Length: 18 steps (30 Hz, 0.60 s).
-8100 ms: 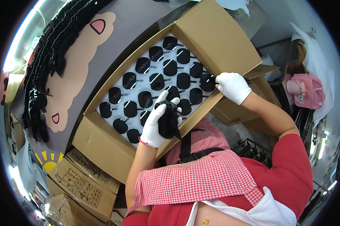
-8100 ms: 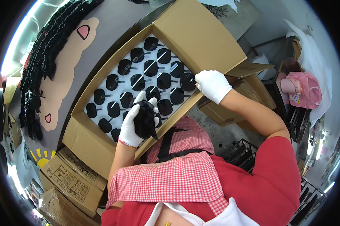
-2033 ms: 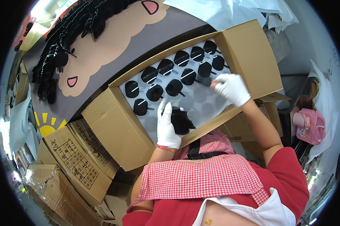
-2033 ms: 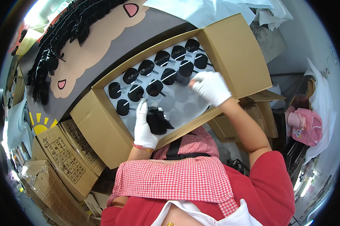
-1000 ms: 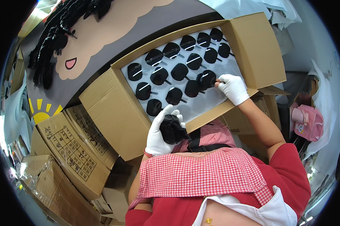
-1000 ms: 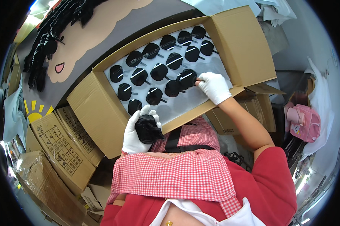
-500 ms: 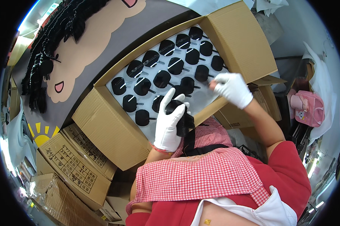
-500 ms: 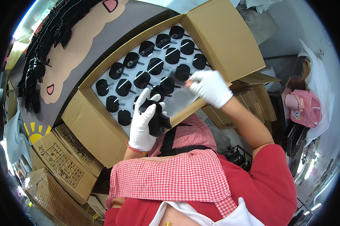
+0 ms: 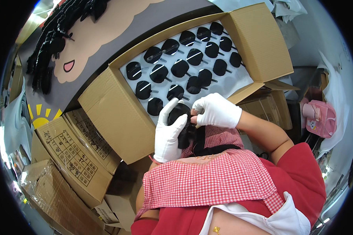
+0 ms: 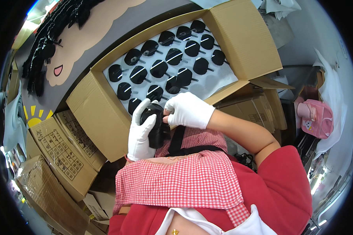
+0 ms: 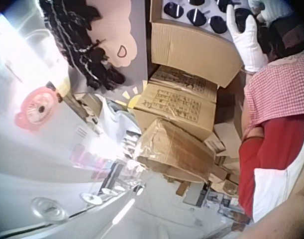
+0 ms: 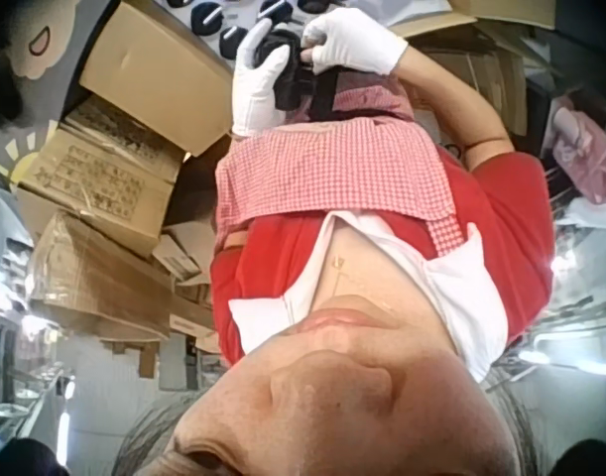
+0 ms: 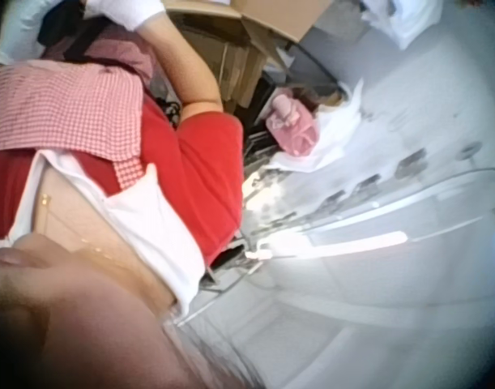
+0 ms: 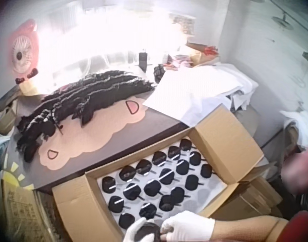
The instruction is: The person repeatedly picks up black hair accessories from a pile and places them into a cardboard box lined with white tissue paper. The person arranges the items in rows within the box and occasionally adjusts the tissue paper between placements.
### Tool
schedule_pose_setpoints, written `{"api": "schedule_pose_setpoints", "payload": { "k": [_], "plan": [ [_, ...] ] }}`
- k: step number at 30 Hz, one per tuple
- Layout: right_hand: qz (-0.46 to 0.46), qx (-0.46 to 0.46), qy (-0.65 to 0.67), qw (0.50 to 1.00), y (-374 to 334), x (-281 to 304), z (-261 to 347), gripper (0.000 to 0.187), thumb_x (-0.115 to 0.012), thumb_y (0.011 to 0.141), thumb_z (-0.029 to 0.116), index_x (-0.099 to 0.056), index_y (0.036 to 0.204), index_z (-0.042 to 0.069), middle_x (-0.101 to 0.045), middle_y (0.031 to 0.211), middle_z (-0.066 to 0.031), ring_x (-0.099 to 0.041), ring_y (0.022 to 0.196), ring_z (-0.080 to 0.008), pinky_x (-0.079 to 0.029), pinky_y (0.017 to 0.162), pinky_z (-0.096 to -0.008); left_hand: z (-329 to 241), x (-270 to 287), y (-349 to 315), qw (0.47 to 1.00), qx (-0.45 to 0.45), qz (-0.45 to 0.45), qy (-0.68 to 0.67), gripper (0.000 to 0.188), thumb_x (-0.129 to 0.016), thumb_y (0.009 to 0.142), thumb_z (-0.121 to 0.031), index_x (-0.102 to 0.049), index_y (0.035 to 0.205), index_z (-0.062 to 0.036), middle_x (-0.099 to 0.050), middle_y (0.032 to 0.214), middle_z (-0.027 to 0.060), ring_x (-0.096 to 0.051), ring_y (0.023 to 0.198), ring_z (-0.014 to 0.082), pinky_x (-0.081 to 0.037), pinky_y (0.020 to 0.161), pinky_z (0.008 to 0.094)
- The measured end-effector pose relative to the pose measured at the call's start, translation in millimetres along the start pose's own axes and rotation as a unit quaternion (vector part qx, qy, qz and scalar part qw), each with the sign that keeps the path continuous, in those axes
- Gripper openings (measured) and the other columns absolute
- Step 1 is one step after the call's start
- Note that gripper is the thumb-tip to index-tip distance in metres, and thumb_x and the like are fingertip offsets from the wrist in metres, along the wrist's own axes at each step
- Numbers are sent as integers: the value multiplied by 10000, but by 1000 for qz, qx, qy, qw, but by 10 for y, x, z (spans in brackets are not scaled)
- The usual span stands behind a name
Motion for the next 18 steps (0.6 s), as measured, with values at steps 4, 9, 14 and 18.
{"api": "schedule_pose_setpoints", "payload": {
  "k": [4, 9, 14, 18],
  "plan": [
    [19, -25, 7, 999, 124, -86, -52, 254, -786, 765, 200, -702, 896, -1, -673, 721, -138, -648, 642, -183, -508, 626, -299, -175, 436, -273, 994, -54, -97, -11, 547, -602, 946, -58, -389, 1450, -68, -555, 1291, 133, -602, 1071, 192, -514, 917, 303],
    [-2, 9, -88, 996, 163, -409, -75, 202, -723, 796, 229, -722, 857, 36, -682, 753, -174, -682, 707, -314, -535, 662, -355, -634, 933, -510, 969, -93, -41, -225, 465, -534, 991, -369, -503, 1383, -121, -555, 1341, 163, -603, 1128, 279, -517, 924, 453],
    [-85, -2, -236, 968, 42, -142, -392, 168, -700, 788, 218, -734, 822, 57, -677, 734, -162, -676, 691, -328, -544, 675, -387, -777, 1012, -483, 954, -93, 61, -280, 509, -540, 975, -442, -505, 1392, -153, -522, 1364, 153, -531, 1195, 268, -523, 889, 415],
    [-92, -71, -265, 957, -134, 243, -679, 184, -664, 791, 251, -748, 834, 93, -688, 760, -163, -684, 745, -335, -546, 733, -409, -704, 783, -343, 986, -79, 73, -127, 475, -563, 972, -345, -498, 1383, -115, -571, 1190, 112, -569, 1033, 204, -542, 782, 345]
  ]
}}
Point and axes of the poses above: each hand's wrist, its own y-axis towards the middle knuckle, its own x-axis out of the back of the hand, z = x × y, the point moved 6 cm from there along y, towards the middle knuckle
